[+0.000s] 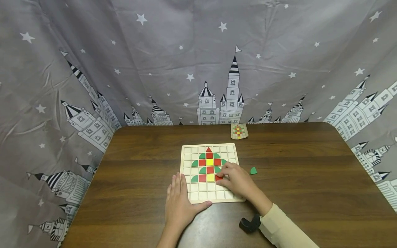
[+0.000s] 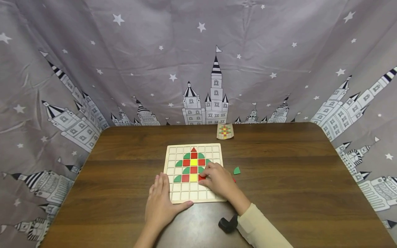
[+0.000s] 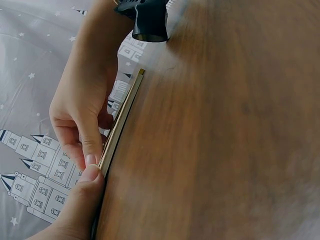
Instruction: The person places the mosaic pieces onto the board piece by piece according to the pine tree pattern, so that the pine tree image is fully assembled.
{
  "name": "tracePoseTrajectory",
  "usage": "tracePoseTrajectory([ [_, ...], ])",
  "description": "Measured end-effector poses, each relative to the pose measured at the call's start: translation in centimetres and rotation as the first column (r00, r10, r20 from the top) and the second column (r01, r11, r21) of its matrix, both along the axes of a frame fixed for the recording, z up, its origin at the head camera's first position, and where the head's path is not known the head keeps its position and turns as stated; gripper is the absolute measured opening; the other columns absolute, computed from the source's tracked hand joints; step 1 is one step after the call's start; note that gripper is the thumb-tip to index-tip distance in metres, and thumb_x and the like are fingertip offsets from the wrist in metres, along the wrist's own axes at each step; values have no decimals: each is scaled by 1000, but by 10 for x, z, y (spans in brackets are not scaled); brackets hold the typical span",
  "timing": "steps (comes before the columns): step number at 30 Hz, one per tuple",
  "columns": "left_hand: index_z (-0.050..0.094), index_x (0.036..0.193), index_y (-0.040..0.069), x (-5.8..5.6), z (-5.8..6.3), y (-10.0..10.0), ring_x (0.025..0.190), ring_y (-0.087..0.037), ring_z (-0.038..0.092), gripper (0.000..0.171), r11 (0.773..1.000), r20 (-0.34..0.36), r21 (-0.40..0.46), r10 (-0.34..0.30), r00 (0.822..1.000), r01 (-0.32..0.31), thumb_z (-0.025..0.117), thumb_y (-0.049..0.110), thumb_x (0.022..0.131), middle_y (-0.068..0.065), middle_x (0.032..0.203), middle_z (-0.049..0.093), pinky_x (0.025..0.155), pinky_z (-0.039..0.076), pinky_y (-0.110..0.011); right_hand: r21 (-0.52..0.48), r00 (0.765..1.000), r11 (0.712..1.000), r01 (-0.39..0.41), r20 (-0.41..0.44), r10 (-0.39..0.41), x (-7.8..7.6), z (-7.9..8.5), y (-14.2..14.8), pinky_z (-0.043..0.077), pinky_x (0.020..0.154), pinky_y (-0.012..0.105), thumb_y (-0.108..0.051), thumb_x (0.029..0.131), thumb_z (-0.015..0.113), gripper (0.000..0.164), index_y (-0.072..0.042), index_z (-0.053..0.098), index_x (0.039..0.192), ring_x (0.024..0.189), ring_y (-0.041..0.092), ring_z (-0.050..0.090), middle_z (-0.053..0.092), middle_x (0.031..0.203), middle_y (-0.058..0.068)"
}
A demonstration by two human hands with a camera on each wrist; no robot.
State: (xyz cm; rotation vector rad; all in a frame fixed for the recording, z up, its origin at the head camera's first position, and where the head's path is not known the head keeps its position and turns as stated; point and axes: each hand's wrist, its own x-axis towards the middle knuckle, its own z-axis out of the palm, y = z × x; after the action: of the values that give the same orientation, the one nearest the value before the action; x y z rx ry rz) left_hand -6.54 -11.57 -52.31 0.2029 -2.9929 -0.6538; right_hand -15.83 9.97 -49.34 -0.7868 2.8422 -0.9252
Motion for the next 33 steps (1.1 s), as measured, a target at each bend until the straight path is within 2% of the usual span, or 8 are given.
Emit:
tracePoseTrajectory([
  [7, 21, 157, 1, 0, 1, 1, 154, -33, 16, 143, 1000, -5, 0, -2, 1000, 2, 60, 94, 56, -17, 166, 17, 124, 22, -50, -39, 997, 998, 40, 65, -37, -1, 0, -1, 42, 60, 21, -30, 81, 82, 20, -19, 81, 98, 72, 4, 49, 58, 87, -16],
  [13, 21, 157, 1, -1, 0, 1, 154, -33, 16, 142, 1000, -12, -2, -6, 1000, 6, 61, 94, 56, -17, 166, 18, 124, 21, -49, -64, 997, 998, 31, 68, -26, -1, -1, -1, 43, 60, 21, -27, 82, 82, 18, -19, 81, 98, 74, 4, 49, 57, 87, -17],
  [16, 21, 157, 1, 0, 0, 0, 154, -33, 16, 142, 1000, -14, 0, -8, 1000, 8, 61, 94, 57, -17, 166, 18, 124, 22, -49, -46, 999, 999, 28, 46, -26, 0, -1, -2, 43, 62, 20, -27, 82, 81, 18, -19, 81, 99, 76, 4, 48, 57, 88, -16],
  [23, 22, 157, 1, 0, -1, 0, 154, -33, 16, 142, 1000, -7, -2, -5, 1000, 5, 60, 94, 56, -17, 166, 18, 124, 22, -49, 64, 998, 998, 16, -66, -12, 6, 2, -1, 41, 65, 19, -31, 82, 81, 22, -22, 81, 103, 82, 5, 45, 57, 91, -15],
  [28, 22, 157, 1, 0, -1, 1, 154, -33, 16, 142, 1000, -5, 0, 2, 1000, -2, 60, 94, 56, -17, 166, 18, 123, 22, -50, 35, 997, 999, 35, -66, -33, 8, 6, 11, 44, 69, 23, -28, 85, 79, 26, -20, 78, 109, 86, 7, 49, 63, 95, -10],
  [33, 22, 157, 1, 0, -1, 0, 154, -33, 15, 142, 1000, -5, 7, 3, 1000, -3, 62, 93, 56, -16, 166, 17, 123, 22, -50, 36, 994, 995, 90, -72, -87, 4, 12, 39, 44, 70, 28, -25, 88, 76, 30, -17, 74, 117, 90, 13, 52, 65, 101, -4],
])
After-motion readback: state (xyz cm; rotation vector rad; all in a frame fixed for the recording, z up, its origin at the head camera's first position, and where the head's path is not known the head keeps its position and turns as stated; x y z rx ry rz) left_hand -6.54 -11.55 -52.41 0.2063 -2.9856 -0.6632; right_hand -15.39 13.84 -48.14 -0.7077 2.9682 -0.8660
